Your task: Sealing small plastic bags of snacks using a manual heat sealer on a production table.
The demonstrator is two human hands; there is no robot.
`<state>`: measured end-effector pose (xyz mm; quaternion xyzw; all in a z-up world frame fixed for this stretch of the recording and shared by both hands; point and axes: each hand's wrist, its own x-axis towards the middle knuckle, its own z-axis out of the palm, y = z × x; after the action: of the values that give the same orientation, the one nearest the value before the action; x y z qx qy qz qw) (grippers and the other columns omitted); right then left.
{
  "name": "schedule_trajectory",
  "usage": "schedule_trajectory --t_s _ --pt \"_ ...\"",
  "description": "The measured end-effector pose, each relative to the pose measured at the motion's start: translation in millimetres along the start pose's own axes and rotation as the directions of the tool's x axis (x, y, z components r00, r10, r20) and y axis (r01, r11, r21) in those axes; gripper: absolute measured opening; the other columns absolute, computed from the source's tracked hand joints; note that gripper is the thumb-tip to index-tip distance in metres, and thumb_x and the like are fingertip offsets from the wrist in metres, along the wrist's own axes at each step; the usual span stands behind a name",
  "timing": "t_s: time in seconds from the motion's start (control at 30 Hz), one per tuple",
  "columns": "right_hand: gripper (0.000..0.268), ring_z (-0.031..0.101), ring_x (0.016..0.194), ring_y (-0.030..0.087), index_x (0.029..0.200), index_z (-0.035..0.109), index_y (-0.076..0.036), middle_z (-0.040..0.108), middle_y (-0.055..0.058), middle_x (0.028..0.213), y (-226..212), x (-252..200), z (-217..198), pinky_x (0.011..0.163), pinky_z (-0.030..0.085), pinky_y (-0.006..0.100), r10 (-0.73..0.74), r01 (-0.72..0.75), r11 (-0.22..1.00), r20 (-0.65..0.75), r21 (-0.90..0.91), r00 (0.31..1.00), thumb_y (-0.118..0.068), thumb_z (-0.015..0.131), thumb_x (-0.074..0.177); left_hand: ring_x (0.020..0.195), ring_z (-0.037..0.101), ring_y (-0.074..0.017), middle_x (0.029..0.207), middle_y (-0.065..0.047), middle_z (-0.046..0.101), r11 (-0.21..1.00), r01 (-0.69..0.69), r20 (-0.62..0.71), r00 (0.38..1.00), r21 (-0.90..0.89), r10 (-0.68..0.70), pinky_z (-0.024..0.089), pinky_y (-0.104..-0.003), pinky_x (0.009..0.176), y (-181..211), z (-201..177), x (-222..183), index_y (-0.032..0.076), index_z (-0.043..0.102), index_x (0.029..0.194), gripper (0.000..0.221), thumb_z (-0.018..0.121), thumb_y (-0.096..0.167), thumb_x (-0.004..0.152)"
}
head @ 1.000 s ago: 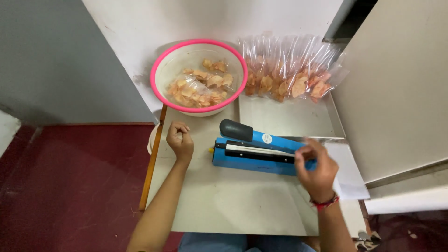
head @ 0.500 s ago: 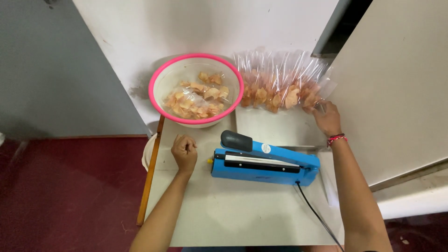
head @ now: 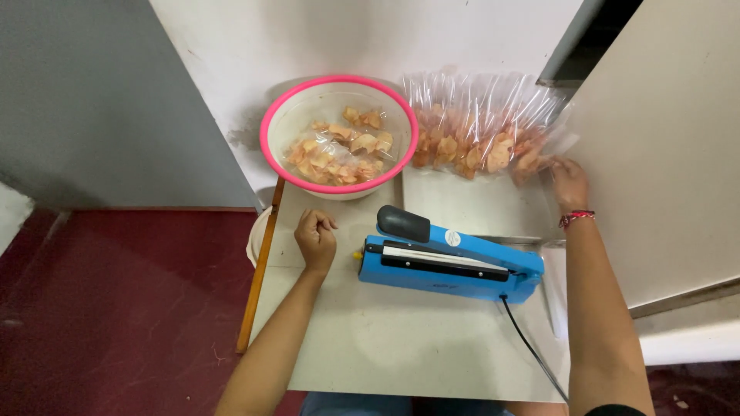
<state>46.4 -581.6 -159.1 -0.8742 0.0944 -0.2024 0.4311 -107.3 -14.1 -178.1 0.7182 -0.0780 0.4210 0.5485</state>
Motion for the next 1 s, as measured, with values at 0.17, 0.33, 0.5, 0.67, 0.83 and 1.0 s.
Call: schedule_trajectory --t_s 0.17,0.33,0.5,0.67,0.83,1.0 --pt "0.029 0.072 0.114 0.038 0.128 0.078 0.002 0.073 0.022 0.123 -27 -44 -23 0.093 0.060 0.049 -0.172 0.199 0.976 -0.248 0.089 0.953 0.000 0.059 0.107 0.068 0.055 -0.0216 0.064 0.003 0.057 0.997 -0.079 -0.095 0.992 0.003 0.079 0.047 -0.028 0.071 -5 -2 -2 0.019 0.046 0.069 0.039 0.043 -0.014 0.088" --pt "0.023 0.074 0.107 0.017 0.118 0.081 -0.010 0.076 0.005 0.123 -87 -97 -58 0.086 0.058 0.032 -0.244 0.296 0.950 -0.355 0.097 0.903 -0.002 0.067 0.101 0.073 0.056 -0.0232 0.075 -0.008 0.060 0.978 -0.208 -0.156 0.966 0.005 0.206 0.047 -0.037 0.070 18 -10 4 0.009 0.047 0.081 0.026 0.037 -0.015 0.080" --pt "0.017 0.073 0.110 0.023 0.117 0.077 -0.002 0.073 0.013 0.119 -153 -141 -92 0.084 0.067 0.031 -0.330 0.423 0.886 -0.381 0.191 0.864 0.010 0.067 0.108 0.072 0.049 -0.0226 0.068 -0.009 0.062 0.960 -0.281 -0.202 0.940 -0.002 0.274 0.042 -0.033 0.064 40 -13 5 0.007 0.043 0.074 0.023 0.031 -0.012 0.073" --pt "0.002 0.068 0.109 0.031 0.119 0.076 0.005 0.074 0.020 0.117 -204 -206 -113 0.094 0.055 0.041 -0.567 0.626 0.779 -0.378 0.042 0.732 0.005 0.076 0.121 0.058 0.049 -0.0193 0.059 -0.003 0.056 0.826 -0.553 -0.187 0.827 -0.107 0.530 0.039 -0.029 0.054 105 -16 5 0.012 0.044 0.077 0.032 0.035 -0.009 0.099" --pt "0.012 0.071 0.105 0.030 0.119 0.074 0.006 0.074 0.022 0.112 -217 -296 -70 0.092 0.060 0.036 -0.513 0.600 0.751 -0.328 0.277 0.793 0.002 0.073 0.108 0.066 0.068 -0.0192 0.086 -0.008 0.075 0.777 -0.350 0.095 0.882 -0.523 0.461 0.051 -0.031 0.056 195 8 -46 0.011 0.055 0.095 0.020 0.040 0.023 0.102" --pt "0.023 0.074 0.103 0.027 0.122 0.072 0.004 0.074 0.020 0.113 -187 -358 -26 0.086 0.068 0.031 -0.486 0.591 0.757 -0.364 0.279 0.794 -0.003 0.076 0.101 0.090 0.066 -0.0201 0.132 -0.017 0.060 0.909 -0.012 0.386 0.903 -0.417 0.189 0.050 -0.028 0.065 223 35 -105 0.012 0.042 0.133 0.052 0.043 0.060 0.111"
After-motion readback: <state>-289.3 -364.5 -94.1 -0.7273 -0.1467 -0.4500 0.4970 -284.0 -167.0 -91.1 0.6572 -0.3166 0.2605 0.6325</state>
